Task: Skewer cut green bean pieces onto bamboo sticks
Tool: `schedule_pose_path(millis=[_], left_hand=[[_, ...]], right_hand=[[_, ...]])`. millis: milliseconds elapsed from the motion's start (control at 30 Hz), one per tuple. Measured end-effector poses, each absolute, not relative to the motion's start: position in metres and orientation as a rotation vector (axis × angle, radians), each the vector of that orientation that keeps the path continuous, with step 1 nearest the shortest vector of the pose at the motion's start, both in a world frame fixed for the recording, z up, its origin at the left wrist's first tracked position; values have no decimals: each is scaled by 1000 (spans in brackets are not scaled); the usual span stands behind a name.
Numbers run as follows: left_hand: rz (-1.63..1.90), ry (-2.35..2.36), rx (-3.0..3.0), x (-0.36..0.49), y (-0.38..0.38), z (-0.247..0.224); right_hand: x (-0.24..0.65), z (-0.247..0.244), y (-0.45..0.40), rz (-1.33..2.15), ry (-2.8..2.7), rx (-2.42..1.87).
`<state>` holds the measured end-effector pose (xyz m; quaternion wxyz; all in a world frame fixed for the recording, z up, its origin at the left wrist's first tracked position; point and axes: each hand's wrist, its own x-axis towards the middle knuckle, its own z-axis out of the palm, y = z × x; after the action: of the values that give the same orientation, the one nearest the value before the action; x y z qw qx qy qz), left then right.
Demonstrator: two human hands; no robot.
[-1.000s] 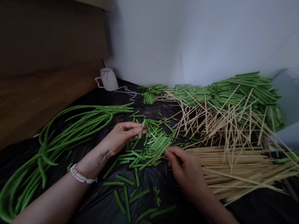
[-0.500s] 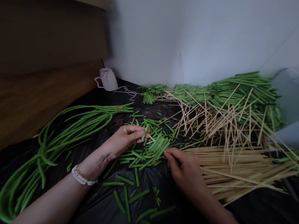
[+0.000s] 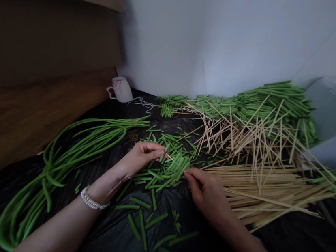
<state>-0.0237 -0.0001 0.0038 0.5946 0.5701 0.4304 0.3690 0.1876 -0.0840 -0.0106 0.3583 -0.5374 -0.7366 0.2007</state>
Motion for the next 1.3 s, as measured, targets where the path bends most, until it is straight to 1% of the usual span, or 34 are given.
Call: schedule_pose_path(millis=[267, 533, 767, 833, 967, 1033, 1100, 1233, 1300], left_hand=[[836, 1002, 1325, -17, -4, -1], [847, 902, 895, -14, -6, 3], [831, 890, 857, -13, -6, 2], [841, 901, 870, -13, -7, 2], [846, 925, 912, -13, -7, 2], [843, 933, 937, -13, -7, 2], [839, 939, 975, -13, -7, 1], [845, 947, 1043, -12, -8, 0], [850, 959, 1052, -12, -8, -1]], right_hand=[[187, -14, -83, 501, -1907, -1388], [188, -13, -82, 439, -1888, -1361], [189, -21, -88, 169, -2044, -1404], [189, -18, -88, 208, -2044, -1398], [187, -9, -85, 556, -1914, -1394], [186, -8, -84, 642, -1889, -1406], [186, -9, -86, 530, -1929, -1401], [187, -16, -91, 92, -2081, -1423], [187, -16, -92, 96, -2091, -1438]])
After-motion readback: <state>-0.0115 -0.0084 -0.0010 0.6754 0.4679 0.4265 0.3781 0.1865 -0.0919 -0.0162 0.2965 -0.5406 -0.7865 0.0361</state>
